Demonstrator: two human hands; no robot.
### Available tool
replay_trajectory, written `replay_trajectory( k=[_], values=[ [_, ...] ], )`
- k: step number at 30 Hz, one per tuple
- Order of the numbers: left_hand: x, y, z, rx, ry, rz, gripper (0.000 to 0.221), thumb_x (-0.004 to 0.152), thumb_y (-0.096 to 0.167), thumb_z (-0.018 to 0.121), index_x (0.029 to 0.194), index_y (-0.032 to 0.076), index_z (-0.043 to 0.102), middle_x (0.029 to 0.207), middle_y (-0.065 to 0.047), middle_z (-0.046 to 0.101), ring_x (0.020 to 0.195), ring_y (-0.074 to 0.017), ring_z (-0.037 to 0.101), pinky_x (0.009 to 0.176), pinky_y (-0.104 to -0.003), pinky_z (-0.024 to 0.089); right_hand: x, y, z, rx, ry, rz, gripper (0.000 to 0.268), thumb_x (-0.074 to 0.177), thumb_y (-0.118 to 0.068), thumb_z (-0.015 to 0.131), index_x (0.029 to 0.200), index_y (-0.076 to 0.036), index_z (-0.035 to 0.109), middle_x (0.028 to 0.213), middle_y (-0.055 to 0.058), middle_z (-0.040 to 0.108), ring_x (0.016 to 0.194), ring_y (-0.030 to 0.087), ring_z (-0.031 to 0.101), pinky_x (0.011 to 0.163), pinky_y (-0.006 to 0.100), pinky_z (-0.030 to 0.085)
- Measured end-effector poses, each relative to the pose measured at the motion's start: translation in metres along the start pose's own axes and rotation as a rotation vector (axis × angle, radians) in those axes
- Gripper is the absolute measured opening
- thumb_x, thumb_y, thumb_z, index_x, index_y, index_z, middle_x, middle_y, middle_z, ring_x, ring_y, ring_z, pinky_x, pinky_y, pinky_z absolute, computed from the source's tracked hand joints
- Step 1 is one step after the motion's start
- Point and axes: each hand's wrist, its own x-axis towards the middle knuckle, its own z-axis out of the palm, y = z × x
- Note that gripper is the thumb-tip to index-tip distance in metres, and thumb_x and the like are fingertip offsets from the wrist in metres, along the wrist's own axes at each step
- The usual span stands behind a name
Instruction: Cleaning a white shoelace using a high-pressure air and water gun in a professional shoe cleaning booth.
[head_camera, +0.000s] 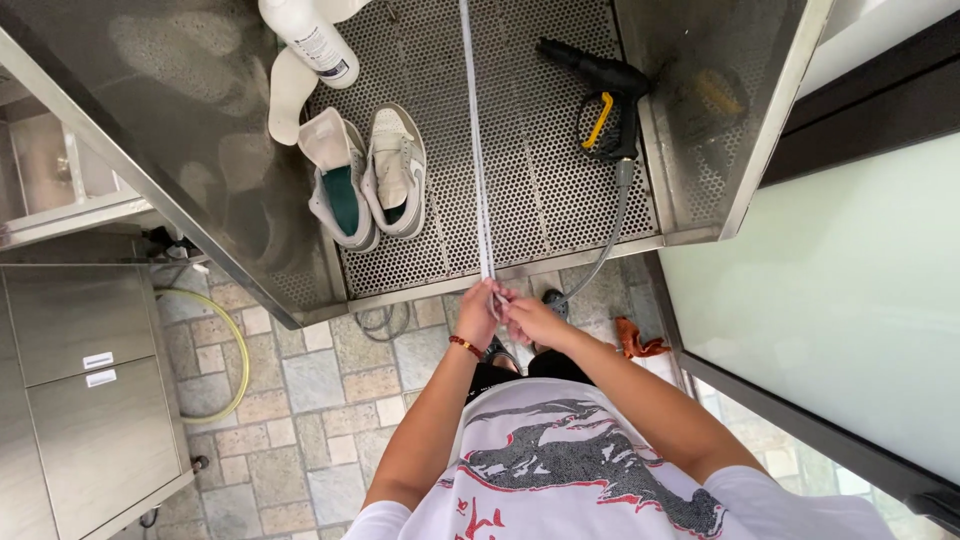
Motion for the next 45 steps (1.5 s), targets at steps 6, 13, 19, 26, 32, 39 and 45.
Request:
replay_trajectory(
  k=[6,13,19,26,32,39,45],
  values=[
    [0.000,0.009,-0.044,0.070,0.132,0.146,0.027,0.109,0.028,0.046,0.090,0.010,0.052,0.087,-0.007,0.061,0.053,-0.0101,0.044,0.053,-0.030,0.045,0.017,-0.132,-0.124,-0.723,0.908,-0.293,0.062,0.097,-0.034,0.066,0.144,0.003,0.051,0.141,0.028,0.053,0.133,0.044,0.047,0.113,0.053,0.036],
    [-0.021,0.028,-0.008,0.273,0.211,0.206,0.029,0.108,0.026,0.043,0.086,0.010,0.051,0.093,-0.015,0.073,0.051,-0.0105,0.043,0.049,-0.027,0.037,0.108,-0.200,-0.230,-0.701,1.065,-0.096,0.074,0.097,-0.028,0.069,0.153,0.002,0.031,0.150,0.030,0.039,0.139,0.048,0.035,0.111,0.052,0.033],
    [-0.005,0.008,-0.009,0.370,0.179,0.131,0.028,0.108,0.024,0.042,0.087,0.009,0.053,0.098,-0.013,0.075,0.054,-0.0104,0.046,0.053,-0.026,0.043,0.106,-0.240,-0.224,-0.672,1.011,0.063,0.062,0.094,-0.019,0.074,0.146,0.002,0.047,0.148,0.024,0.048,0.137,0.040,0.048,0.113,0.047,0.045],
    [-0.006,0.008,0.013,0.253,0.242,0.123,0.029,0.108,0.023,0.038,0.084,0.011,0.048,0.092,-0.016,0.077,0.043,-0.0090,0.034,0.042,-0.026,0.031,0.071,-0.243,-0.203,-0.698,1.023,-0.598,0.053,0.073,-0.010,0.086,0.114,0.005,0.058,0.121,0.022,0.058,0.110,0.040,0.059,0.093,0.048,0.052],
    [0.005,-0.017,0.007,0.441,0.268,0.230,0.030,0.109,0.024,0.037,0.086,0.010,0.049,0.079,-0.012,0.072,0.046,-0.0086,0.037,0.044,-0.026,0.031,0.038,-0.217,-0.161,0.015,0.504,-0.517,0.051,0.070,0.001,0.070,0.120,0.002,0.059,0.103,0.010,0.070,0.097,0.026,0.071,0.086,0.039,0.058],
    [0.019,-0.037,-0.004,0.642,0.219,0.276,0.034,0.111,0.030,0.037,0.091,0.009,0.054,0.070,-0.004,0.063,0.056,-0.0086,0.051,0.054,-0.026,0.043,0.011,-0.219,-0.066,-0.425,0.701,-0.366,0.050,0.072,-0.003,0.069,0.121,-0.003,0.063,0.090,0.016,0.072,0.083,0.032,0.071,0.077,0.043,0.054],
    [0.020,-0.040,-0.008,0.636,0.223,0.246,0.036,0.111,0.029,0.039,0.088,0.007,0.055,0.067,-0.003,0.062,0.055,-0.0099,0.048,0.053,-0.028,0.040,0.023,-0.240,-0.037,-0.528,0.713,-0.250,0.059,0.078,-0.004,0.063,0.136,-0.007,0.057,0.092,0.020,0.073,0.077,0.034,0.074,0.071,0.046,0.056]
  ],
)
